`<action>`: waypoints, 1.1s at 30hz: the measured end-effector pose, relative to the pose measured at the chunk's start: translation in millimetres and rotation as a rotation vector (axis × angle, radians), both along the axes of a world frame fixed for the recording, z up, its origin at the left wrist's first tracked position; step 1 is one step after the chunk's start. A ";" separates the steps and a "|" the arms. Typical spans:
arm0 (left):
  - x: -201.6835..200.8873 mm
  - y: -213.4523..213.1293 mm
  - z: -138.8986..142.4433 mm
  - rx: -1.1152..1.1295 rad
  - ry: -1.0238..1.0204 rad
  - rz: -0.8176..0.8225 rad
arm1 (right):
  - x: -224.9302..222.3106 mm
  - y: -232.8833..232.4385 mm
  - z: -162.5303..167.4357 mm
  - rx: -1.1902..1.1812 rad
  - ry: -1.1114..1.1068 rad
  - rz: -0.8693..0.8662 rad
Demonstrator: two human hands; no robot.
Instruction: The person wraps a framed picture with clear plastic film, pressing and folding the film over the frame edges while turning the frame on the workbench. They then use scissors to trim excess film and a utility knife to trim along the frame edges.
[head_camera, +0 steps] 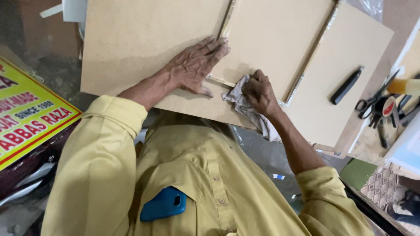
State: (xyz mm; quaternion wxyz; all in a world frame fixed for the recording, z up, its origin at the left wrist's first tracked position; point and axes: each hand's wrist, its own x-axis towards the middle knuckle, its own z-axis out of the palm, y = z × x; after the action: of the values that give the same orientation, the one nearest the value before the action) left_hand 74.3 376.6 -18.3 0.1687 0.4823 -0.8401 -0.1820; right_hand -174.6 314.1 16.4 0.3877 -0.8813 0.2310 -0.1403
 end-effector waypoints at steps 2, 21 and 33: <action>-0.8 0.4 0.4 -0.005 0.002 -0.008 | 13.2 10.1 -15.4 -0.001 -0.004 0.003; -22.3 -1.2 34.6 0.012 -0.156 -0.017 | -151.4 -18.9 -39.7 -0.283 0.177 -0.102; -81.4 -1.6 75.5 -0.094 -0.559 0.000 | -207.6 39.1 -23.5 -0.688 0.079 -0.466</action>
State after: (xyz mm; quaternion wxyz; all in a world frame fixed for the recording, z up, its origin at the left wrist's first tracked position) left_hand -7.1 375.0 57.2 -0.0474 0.5053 -0.8617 -0.0030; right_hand -382.1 353.2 -7.1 0.0195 -0.8882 0.3789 -0.2592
